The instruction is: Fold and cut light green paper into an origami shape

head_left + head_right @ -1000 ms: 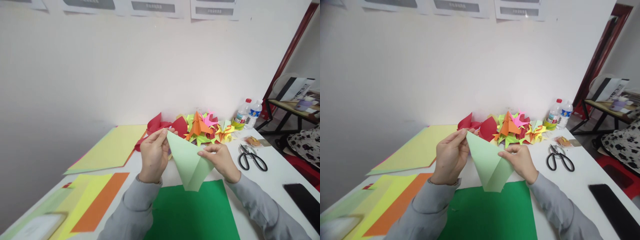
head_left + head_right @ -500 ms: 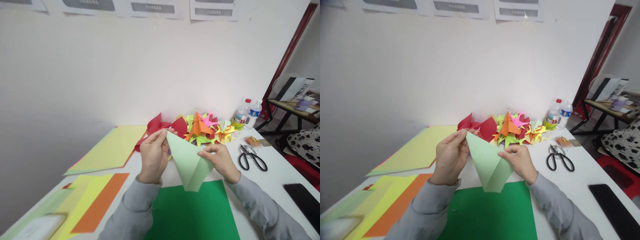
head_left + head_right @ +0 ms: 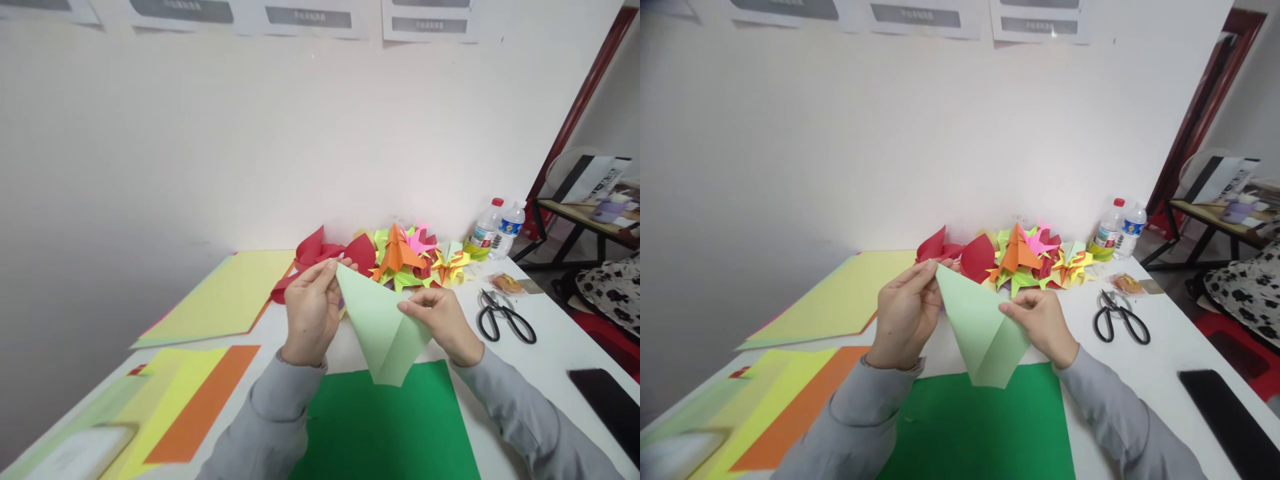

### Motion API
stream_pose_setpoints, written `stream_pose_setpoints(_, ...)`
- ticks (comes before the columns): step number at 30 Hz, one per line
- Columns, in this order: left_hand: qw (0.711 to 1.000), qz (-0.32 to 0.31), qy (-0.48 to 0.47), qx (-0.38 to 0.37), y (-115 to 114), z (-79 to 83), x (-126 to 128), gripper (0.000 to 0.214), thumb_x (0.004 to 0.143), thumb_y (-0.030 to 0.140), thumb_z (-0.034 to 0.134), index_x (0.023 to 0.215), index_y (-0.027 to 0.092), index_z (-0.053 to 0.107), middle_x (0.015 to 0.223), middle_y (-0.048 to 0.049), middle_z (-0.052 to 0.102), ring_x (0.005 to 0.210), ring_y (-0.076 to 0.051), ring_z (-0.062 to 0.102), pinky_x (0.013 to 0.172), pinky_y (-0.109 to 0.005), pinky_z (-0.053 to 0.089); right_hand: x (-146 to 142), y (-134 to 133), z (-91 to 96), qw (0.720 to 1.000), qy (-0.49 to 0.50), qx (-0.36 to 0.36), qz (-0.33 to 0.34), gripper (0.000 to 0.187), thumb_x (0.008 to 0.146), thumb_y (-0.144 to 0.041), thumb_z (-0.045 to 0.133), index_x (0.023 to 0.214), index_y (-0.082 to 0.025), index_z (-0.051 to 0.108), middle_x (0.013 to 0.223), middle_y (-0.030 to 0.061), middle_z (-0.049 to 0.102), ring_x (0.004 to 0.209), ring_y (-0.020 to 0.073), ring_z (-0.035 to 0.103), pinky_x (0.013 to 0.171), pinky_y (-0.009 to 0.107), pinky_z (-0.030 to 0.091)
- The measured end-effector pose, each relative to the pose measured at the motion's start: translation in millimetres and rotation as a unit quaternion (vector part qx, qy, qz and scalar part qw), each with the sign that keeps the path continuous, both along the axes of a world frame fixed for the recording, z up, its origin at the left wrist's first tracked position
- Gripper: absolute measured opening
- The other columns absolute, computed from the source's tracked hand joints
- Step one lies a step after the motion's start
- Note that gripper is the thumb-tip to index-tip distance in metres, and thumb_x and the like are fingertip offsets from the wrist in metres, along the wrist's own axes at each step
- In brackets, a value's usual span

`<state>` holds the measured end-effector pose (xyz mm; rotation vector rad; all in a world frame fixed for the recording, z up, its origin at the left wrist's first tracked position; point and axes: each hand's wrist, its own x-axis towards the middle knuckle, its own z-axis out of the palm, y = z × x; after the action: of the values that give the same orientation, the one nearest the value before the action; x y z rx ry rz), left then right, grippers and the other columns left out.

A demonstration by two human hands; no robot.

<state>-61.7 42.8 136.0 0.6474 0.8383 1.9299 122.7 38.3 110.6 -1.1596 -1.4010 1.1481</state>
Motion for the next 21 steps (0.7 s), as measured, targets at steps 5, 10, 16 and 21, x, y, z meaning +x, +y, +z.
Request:
stream_pose_setpoints(5, 1.000, -0.002, 0.013, 0.004, 0.1, -1.3, 0.2, 0.016, 0.064, 0.021, 0.077, 0.073, 0.010, 0.069, 0.075, -0.0103, 0.074, 0.070, -0.021, 0.070, 0.069, -0.033, 0.056, 1.1, -0.3, 0.5, 0.999, 0.022, -0.022, 0.018, 0.035, 0.056, -0.046, 0.080, 0.055, -0.015, 0.064, 0.051, -0.0017, 0.057, 0.049, 0.0099, 0.043, 0.047, 0.025, 0.031)
stream_pose_setpoints(10, 0.994, 0.073, 0.087, 0.007, 2.2, -7.8, 0.5, 0.020, 0.065, 0.027, 0.076, 0.077, 0.012, 0.071, 0.072, -0.0078, 0.073, 0.056, -0.015, 0.064, 0.052, -0.025, 0.049, 2.0, 0.9, -1.9, 0.999, 0.016, -0.027, 0.034, 0.036, 0.058, -0.047, 0.079, 0.058, -0.014, 0.065, 0.052, -0.0018, 0.055, 0.049, 0.0094, 0.042, 0.046, 0.024, 0.030)
stream_pose_setpoints(16, 0.980, 0.138, 0.144, -0.003, 5.0, -10.6, 0.7, 0.020, 0.062, 0.030, 0.077, 0.073, 0.015, 0.071, 0.064, -0.0031, 0.070, 0.056, -0.015, 0.062, 0.052, -0.025, 0.048, 3.4, 4.0, -2.8, 0.997, 0.042, -0.042, 0.056, 0.036, 0.056, -0.047, 0.081, 0.057, -0.015, 0.065, 0.051, -0.0035, 0.053, 0.048, 0.0082, 0.040, 0.047, 0.024, 0.028)
stream_pose_setpoints(21, 0.991, 0.002, 0.130, -0.041, -4.6, 1.1, 4.4, 0.030, 0.055, 0.028, 0.082, 0.076, 0.011, 0.069, 0.070, -0.0046, 0.069, 0.059, -0.014, 0.061, 0.052, -0.023, 0.046, 3.7, 3.6, -1.3, 0.995, 0.059, -0.053, 0.065, 0.037, 0.053, -0.046, 0.083, 0.057, -0.014, 0.065, 0.052, -0.0022, 0.056, 0.049, 0.0094, 0.044, 0.048, 0.024, 0.031)
